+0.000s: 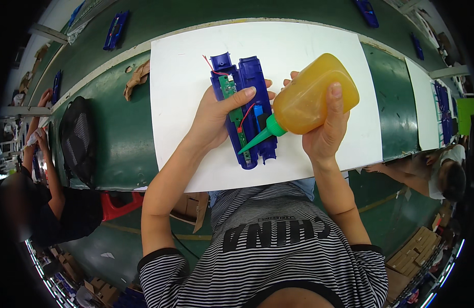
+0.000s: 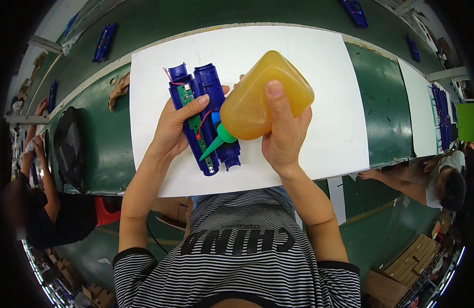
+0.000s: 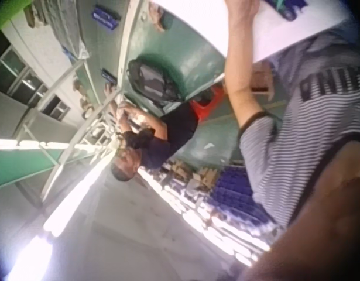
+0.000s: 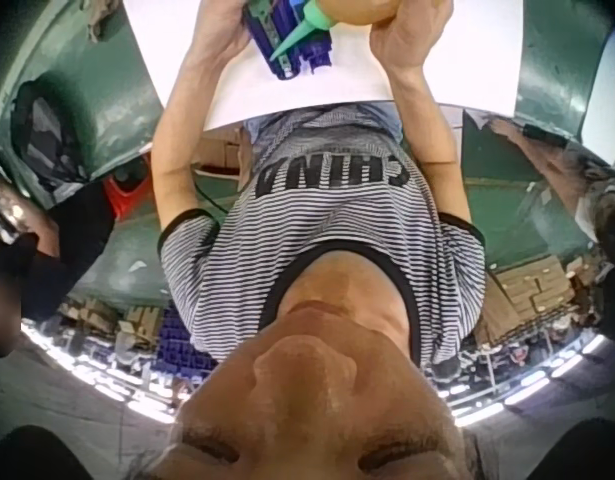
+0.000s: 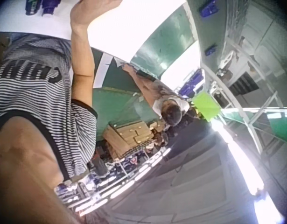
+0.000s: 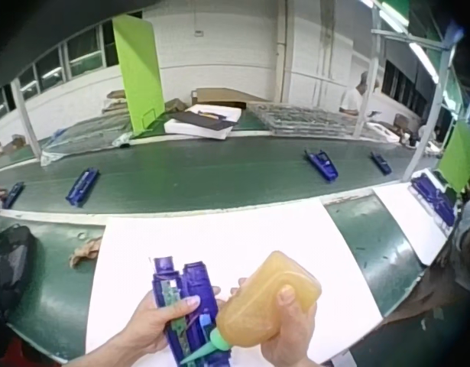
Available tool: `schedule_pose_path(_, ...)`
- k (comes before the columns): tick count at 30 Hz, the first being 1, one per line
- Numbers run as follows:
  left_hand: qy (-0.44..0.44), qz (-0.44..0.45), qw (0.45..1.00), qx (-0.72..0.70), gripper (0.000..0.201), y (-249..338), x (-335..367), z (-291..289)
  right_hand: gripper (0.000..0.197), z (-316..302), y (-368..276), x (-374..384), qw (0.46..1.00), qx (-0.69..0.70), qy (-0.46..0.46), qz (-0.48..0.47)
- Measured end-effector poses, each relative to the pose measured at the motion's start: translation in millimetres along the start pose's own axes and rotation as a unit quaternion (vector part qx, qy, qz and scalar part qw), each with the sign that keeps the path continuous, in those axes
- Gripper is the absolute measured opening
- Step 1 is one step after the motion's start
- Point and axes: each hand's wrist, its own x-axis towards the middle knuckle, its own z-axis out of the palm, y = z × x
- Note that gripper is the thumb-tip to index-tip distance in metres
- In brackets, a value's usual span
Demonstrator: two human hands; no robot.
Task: Assemble blue plastic housing components and apply liquid glue from a squeeze bottle.
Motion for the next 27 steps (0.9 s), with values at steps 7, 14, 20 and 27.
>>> schedule_pose_path(7, 0.006, 0.06, 0.998, 0.031, 0.043, -0.1, -2.2, -2.3, 0.057, -6.8, 13.0, -2.0, 0.998, 0.034, 0.054, 0.004)
schedule_pose_path(14, 0.02, 0.079, 0.995, 0.054, 0.043, 0.8, -1.2, -3.0, 0.057, -7.7, 21.2, 2.1, 0.991, 0.079, 0.093, 0.047)
schedule_pose_path(20, 0.02, 0.084, 0.995, 0.046, 0.044, 1.3, 0.9, -4.2, 0.051, -25.4, 29.2, 24.8, 0.891, 0.399, 0.163, 0.146)
schedule_pose_path(27, -0.008, 0.048, 0.998, -0.031, 0.043, 1.3, 3.8, -13.5, 0.035, -108.6, -4.2, 91.8, 0.647, 0.746, 0.111, 0.114)
